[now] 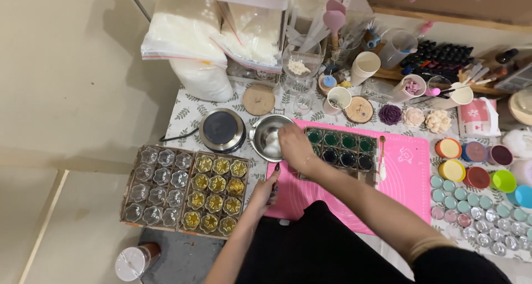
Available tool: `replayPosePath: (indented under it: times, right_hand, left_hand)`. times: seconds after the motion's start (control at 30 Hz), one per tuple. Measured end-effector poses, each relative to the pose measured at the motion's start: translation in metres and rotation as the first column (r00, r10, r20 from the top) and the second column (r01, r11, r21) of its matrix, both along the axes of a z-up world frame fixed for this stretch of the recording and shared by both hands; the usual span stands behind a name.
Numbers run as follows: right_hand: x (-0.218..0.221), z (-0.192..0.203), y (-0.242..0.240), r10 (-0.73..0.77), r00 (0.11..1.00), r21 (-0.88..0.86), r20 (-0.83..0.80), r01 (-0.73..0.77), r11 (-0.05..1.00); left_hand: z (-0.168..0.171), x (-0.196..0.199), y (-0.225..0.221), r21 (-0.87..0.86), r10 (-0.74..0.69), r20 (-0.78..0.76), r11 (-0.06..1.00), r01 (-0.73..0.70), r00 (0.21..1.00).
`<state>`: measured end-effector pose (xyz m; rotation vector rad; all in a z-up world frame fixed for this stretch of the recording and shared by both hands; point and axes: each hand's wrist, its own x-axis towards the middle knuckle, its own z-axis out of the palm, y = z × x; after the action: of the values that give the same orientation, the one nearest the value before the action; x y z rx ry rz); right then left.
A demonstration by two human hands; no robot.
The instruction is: The recorder is preparing wicks and cleaning tools for candle making.
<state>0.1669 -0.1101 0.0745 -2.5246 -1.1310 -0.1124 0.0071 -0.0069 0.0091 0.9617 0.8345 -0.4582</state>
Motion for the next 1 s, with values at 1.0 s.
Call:
replayPosePath:
  times: [1.0]
  right_hand:
    - [0.12, 0.058, -0.062, -0.053, 0.997, 0.258, -0.047, 0.063, 0.964]
  left_hand:
    - [0.018, 0.002, 0.01, -0.042, -0.051, -0.023, 0.998, 0.05, 0.998]
